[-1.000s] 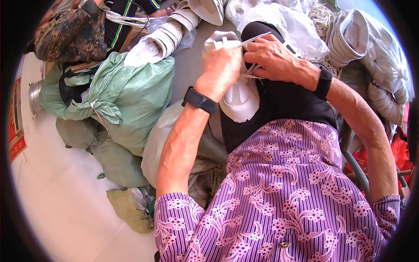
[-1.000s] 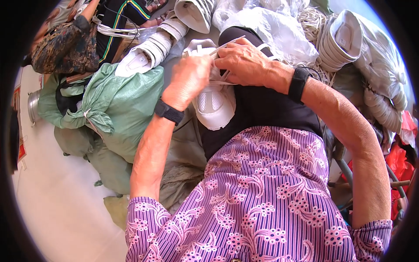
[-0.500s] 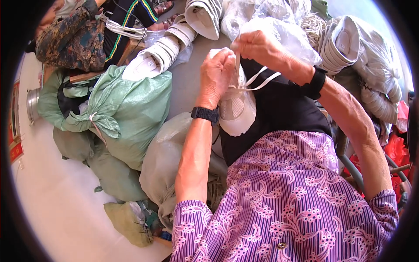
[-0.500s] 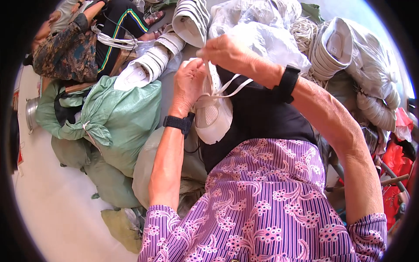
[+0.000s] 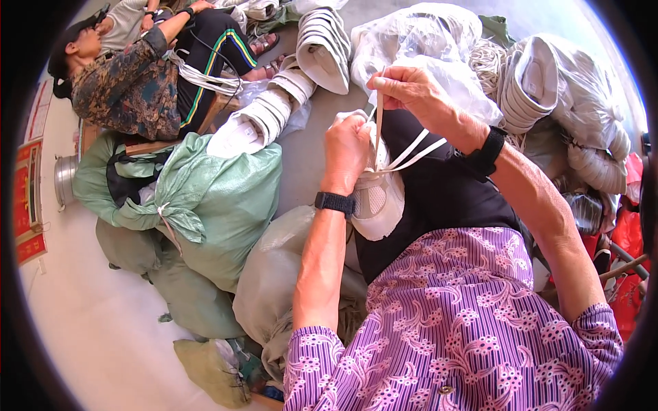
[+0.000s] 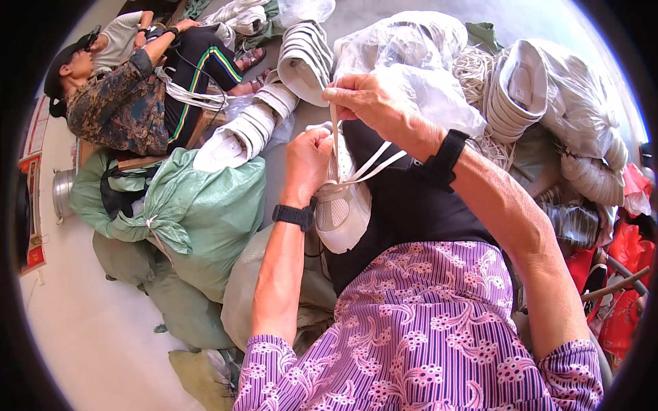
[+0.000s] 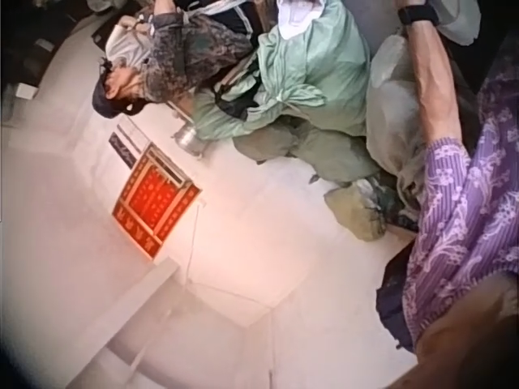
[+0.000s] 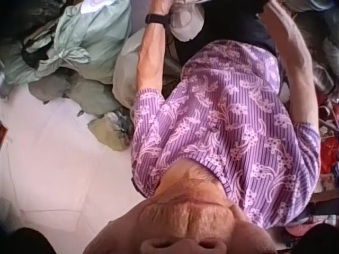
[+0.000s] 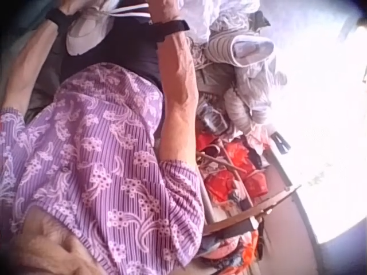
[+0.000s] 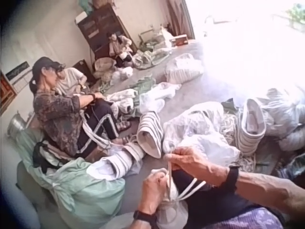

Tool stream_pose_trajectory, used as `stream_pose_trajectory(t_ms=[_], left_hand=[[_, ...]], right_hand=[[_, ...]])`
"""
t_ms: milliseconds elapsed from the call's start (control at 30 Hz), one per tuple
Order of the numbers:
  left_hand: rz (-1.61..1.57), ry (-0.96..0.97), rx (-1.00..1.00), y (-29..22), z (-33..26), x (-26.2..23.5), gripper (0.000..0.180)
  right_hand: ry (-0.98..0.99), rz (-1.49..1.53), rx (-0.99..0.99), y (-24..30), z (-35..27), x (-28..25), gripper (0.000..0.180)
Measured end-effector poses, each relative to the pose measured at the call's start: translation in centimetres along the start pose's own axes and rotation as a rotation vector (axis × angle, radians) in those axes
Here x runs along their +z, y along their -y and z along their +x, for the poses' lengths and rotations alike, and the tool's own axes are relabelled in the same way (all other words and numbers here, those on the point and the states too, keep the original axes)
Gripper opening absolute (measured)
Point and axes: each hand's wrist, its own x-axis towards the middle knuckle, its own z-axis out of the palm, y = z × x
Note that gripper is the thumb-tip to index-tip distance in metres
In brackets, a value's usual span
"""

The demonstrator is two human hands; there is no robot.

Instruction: The recorder is lacing a white sneaker while sitting among bags of shoe materials.

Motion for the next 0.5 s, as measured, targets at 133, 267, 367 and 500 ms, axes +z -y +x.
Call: stream_pose_trajectory(t_ms=[133,267,367,500], left_hand=[[0.128,-0.026,0.036,1.0,0.4,0.2,0.014],[-0.94,0.106,-0.418,0.2,0.2,-1.3,0.014],[-1.19,0.004,-0.369,0.1,-0.6,-2.2,0.013],[-1.21,-0.019,-0.376,-0.3,-1.6,-2.7,0.01]], right_hand=[[0.004,0.05,0.01,-0.2,-0.1,0.3,0.028],[0.088,-0.002,0.063,-0.5,-0.3,-0.2,0.026],[0.22,-0.122,-0.2,-1.6,-0.6,0.8,0.027],[0.345,-0.121,-0.219,-3.2,0.7,1.4,0.028]])
